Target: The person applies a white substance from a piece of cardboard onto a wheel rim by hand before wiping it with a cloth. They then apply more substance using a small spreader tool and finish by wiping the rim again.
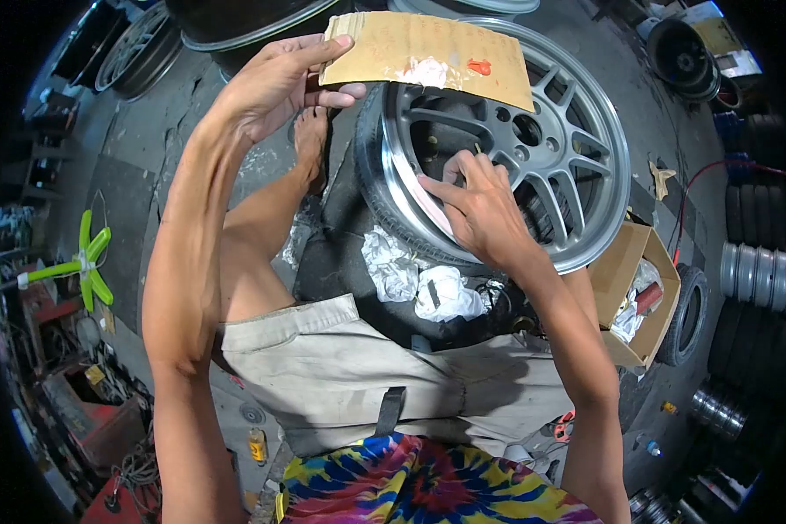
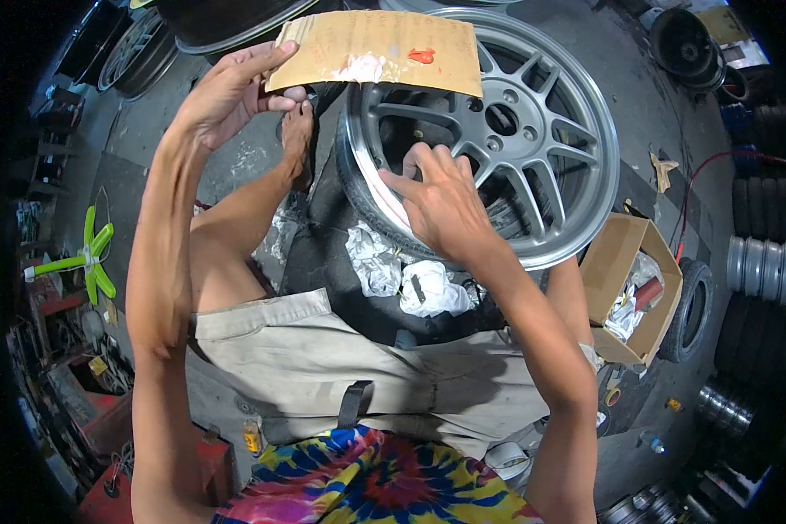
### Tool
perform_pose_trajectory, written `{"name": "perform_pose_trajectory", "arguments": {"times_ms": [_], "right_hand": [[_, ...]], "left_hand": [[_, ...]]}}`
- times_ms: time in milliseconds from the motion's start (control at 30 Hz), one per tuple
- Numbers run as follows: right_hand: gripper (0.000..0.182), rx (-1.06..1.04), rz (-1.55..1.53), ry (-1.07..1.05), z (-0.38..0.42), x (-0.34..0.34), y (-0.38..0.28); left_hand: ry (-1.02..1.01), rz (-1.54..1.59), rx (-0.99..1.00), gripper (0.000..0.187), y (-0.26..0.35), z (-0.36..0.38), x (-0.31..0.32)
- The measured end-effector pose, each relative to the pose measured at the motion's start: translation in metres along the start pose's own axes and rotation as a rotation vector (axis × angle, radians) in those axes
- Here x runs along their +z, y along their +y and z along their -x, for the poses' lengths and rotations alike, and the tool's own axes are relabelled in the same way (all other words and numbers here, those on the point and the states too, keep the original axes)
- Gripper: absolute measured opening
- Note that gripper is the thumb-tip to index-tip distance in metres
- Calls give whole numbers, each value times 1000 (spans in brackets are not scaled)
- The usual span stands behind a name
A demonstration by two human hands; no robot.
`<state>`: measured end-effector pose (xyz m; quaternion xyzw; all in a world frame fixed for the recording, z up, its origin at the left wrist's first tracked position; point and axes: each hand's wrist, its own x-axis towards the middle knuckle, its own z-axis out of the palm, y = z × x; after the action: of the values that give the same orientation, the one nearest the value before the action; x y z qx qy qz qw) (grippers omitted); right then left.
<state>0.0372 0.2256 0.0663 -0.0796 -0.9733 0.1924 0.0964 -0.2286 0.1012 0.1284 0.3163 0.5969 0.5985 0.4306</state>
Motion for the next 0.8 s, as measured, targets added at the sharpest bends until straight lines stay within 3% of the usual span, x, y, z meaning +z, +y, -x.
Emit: {"name": "perform_pose_trajectory", "arguments": {"times_ms": [267,600,767,800], "right_hand": [[42,-44,114,-23,47,-16,-6],[34,-66,64,113,10,2,-8],[39,-30,28,7,38,-27,-15],[43,-51,59,74,40,-32,-15]], "left_hand": [[-19,13,6,41,0,1,-2],[-17,17,-30,40,0,-1,-3],[-23,4,-40,39,1,2,-4],[-26,5,-40,39,2,3,-3]]}}
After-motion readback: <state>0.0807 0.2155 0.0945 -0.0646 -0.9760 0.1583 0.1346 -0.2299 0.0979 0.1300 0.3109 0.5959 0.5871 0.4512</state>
